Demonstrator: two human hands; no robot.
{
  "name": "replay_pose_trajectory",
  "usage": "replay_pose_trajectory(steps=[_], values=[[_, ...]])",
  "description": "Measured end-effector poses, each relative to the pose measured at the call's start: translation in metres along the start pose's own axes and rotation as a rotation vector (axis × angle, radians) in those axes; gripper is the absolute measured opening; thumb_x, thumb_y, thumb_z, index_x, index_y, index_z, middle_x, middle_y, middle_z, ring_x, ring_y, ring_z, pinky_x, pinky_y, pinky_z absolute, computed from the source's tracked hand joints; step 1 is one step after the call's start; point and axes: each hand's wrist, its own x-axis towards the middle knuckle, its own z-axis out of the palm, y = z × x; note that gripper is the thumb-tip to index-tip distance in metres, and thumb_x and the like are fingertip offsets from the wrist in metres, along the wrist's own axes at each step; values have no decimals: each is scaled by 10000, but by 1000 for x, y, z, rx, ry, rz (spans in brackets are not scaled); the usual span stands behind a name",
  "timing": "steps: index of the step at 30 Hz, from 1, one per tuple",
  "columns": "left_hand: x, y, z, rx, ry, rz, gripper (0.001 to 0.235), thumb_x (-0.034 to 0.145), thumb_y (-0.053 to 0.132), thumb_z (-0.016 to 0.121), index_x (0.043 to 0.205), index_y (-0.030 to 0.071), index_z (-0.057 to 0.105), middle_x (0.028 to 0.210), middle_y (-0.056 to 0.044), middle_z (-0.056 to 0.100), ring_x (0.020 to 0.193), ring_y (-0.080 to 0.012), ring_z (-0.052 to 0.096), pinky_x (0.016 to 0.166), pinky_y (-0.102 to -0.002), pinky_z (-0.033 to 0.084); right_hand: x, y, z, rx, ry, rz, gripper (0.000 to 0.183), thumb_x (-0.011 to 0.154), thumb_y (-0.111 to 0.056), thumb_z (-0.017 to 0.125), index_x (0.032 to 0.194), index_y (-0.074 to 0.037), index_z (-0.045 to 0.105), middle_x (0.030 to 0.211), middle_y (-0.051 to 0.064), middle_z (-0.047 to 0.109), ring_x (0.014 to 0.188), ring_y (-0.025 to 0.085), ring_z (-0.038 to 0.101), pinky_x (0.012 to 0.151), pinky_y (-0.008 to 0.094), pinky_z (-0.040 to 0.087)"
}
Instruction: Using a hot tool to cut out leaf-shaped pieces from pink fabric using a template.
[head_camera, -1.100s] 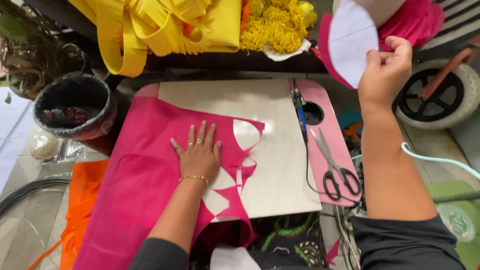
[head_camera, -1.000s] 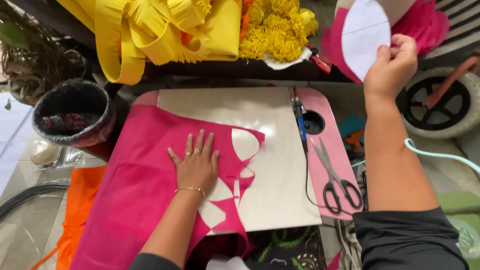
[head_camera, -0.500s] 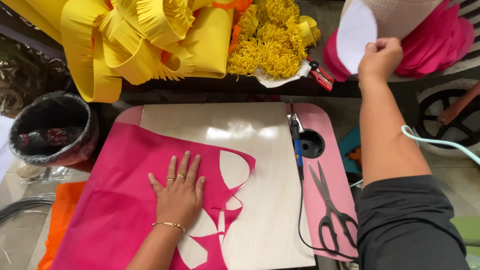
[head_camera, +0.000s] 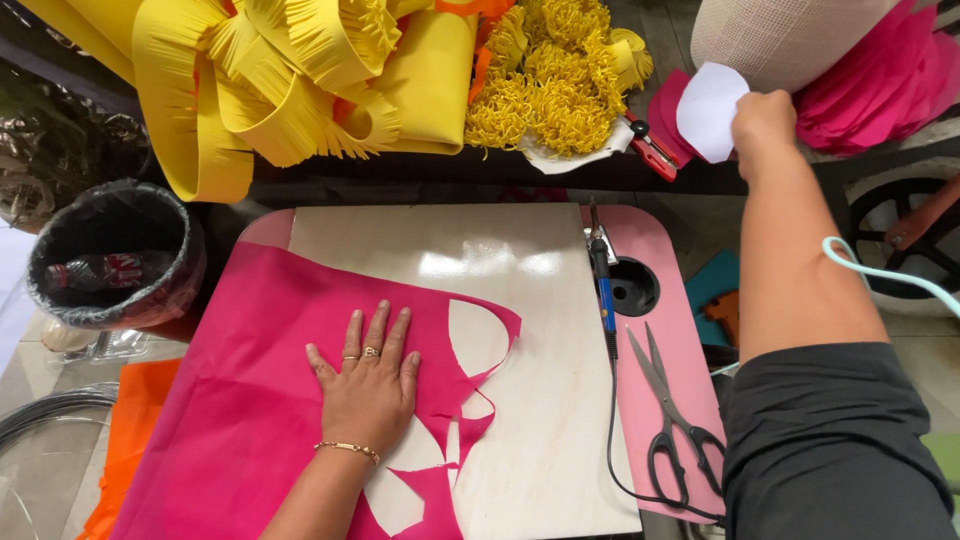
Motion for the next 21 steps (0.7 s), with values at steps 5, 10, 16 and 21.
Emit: replay_pose_trajectory(steps=[5,10,16,21], values=[[-2,2,-5,-13,-9,-3,568,908,481,178,1459,355,122,1545,135,66,1424,-170,39,1040,-689,20,-45,-51,-37,441,-147,254,352,826,-116,440,1172,-180,429,1196,113,568,993,353,644,671,604,555],[-3,3,-10,-11,-30,-8,567,909,478,173,1460,353,118,1547,129,65,1427,-171,36,1046,-688,17,-51,-54,-49,886,-306,223,412,837,-98,398,1248,-81,421,1239,204,687,1091,473,678,814,712,514],[-4,4,-12,-6,-58,-12,571,909,480,160,1463,355,98,1551,129,45,1430,-168,21,1051,-687,15,-26,-23,-20,597,-257,19,315,896,-164,511,1211,-169,518,1150,74,685,958,262,731,645,518,617],[-3,3,-9,0,-35,-5,568,911,479,162,1462,351,107,1548,120,64,1428,-178,23,1046,-690,22,-39,-28,-10,516,-264,136,350,911,-188,404,1252,-113,433,1133,142,648,854,384,728,557,568,640]])
